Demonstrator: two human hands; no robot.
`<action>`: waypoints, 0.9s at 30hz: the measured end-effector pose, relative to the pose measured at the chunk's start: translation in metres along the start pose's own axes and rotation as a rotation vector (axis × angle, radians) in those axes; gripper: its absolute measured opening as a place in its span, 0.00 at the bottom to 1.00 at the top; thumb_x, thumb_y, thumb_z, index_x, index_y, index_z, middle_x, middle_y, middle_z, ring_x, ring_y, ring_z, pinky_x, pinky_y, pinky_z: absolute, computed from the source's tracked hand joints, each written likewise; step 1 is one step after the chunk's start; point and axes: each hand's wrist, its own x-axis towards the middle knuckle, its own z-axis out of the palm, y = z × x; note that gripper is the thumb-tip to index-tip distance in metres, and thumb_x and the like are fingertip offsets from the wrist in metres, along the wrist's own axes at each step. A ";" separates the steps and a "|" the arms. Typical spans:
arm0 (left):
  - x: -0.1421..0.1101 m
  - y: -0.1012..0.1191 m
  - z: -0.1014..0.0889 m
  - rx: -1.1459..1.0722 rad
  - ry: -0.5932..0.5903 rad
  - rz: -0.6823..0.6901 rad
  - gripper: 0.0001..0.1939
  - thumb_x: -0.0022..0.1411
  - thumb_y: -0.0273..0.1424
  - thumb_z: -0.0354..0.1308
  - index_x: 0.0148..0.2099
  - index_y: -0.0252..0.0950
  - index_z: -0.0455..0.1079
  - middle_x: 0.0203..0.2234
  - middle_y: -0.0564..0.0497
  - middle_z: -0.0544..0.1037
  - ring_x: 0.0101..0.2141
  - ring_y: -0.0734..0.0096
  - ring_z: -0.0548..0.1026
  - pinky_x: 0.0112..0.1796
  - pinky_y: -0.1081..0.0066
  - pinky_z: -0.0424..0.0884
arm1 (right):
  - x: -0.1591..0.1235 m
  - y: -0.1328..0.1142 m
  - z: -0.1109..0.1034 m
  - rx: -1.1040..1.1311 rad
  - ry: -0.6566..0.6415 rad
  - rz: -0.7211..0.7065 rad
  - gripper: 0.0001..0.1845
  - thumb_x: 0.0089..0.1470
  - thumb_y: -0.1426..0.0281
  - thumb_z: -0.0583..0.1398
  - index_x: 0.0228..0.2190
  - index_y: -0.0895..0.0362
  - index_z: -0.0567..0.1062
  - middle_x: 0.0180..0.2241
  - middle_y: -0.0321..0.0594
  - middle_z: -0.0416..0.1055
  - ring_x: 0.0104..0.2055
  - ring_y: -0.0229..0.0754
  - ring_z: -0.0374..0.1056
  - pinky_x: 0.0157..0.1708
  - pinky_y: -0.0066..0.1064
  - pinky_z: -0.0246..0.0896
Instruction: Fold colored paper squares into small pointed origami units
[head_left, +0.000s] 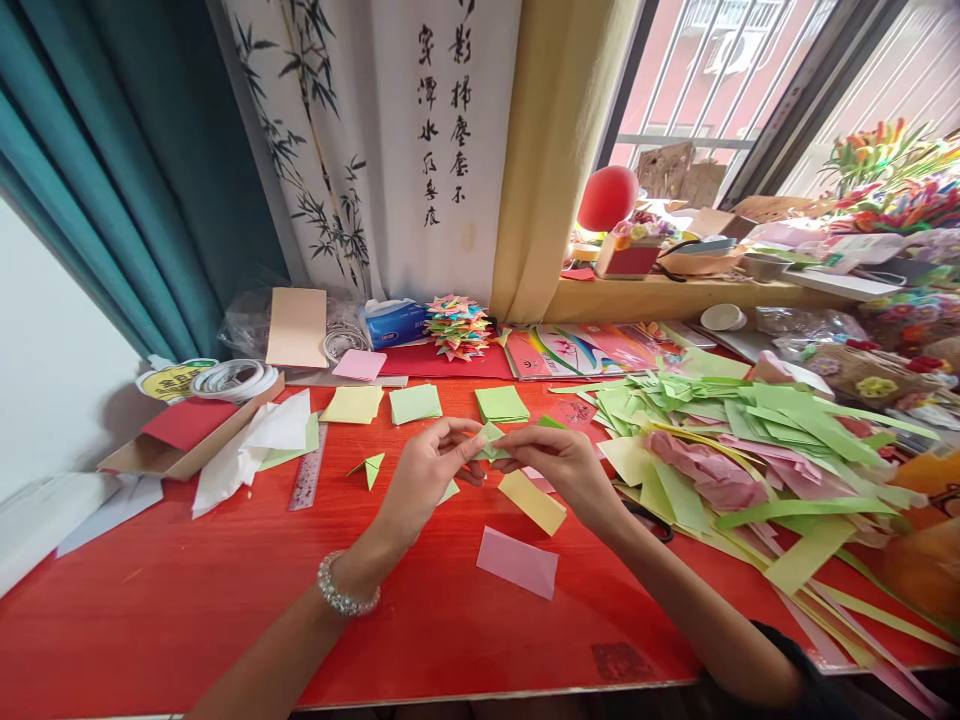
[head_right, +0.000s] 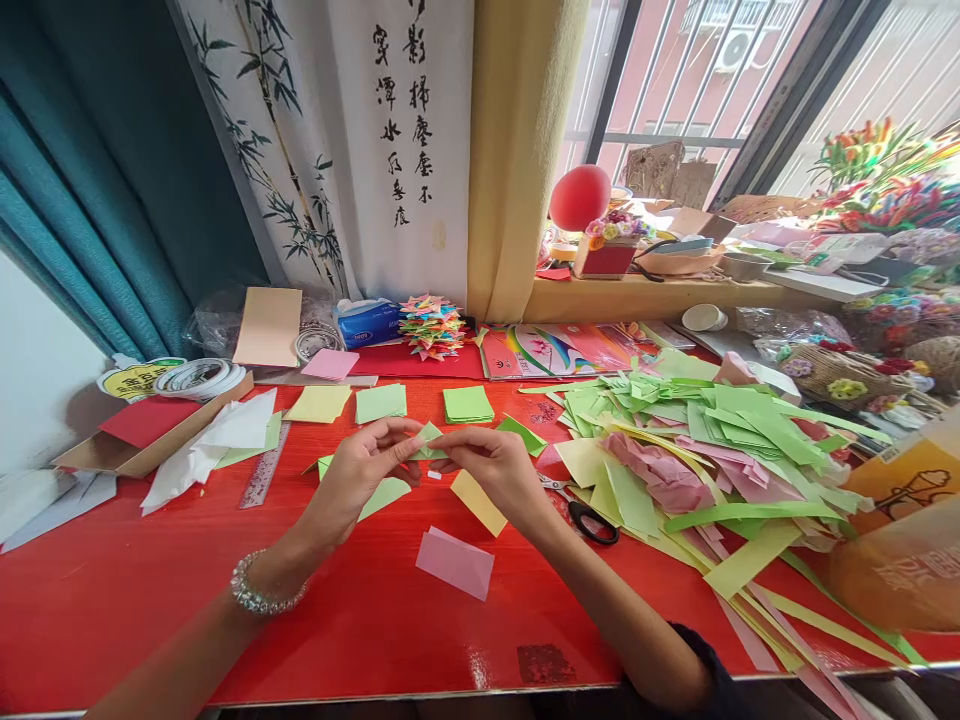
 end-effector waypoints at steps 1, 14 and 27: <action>0.000 -0.001 0.000 0.011 0.005 0.013 0.13 0.54 0.36 0.57 0.39 0.33 0.67 0.23 0.53 0.72 0.22 0.74 0.72 0.28 0.71 0.72 | 0.000 -0.001 0.000 -0.003 -0.024 0.007 0.06 0.47 0.71 0.59 0.27 0.58 0.77 0.26 0.38 0.75 0.31 0.42 0.73 0.36 0.34 0.69; -0.003 -0.006 0.002 0.156 0.001 0.133 0.07 0.57 0.34 0.54 0.37 0.37 0.67 0.26 0.54 0.72 0.24 0.76 0.70 0.28 0.75 0.69 | 0.002 0.003 0.005 0.080 -0.119 0.168 0.15 0.50 0.61 0.58 0.29 0.62 0.74 0.26 0.44 0.75 0.28 0.42 0.73 0.32 0.33 0.69; 0.004 -0.008 -0.007 0.288 -0.091 -0.025 0.12 0.55 0.40 0.54 0.31 0.35 0.67 0.20 0.53 0.71 0.24 0.72 0.71 0.31 0.71 0.66 | 0.004 0.011 0.003 -0.089 -0.078 0.073 0.14 0.50 0.61 0.57 0.27 0.60 0.71 0.21 0.38 0.71 0.24 0.39 0.71 0.28 0.31 0.67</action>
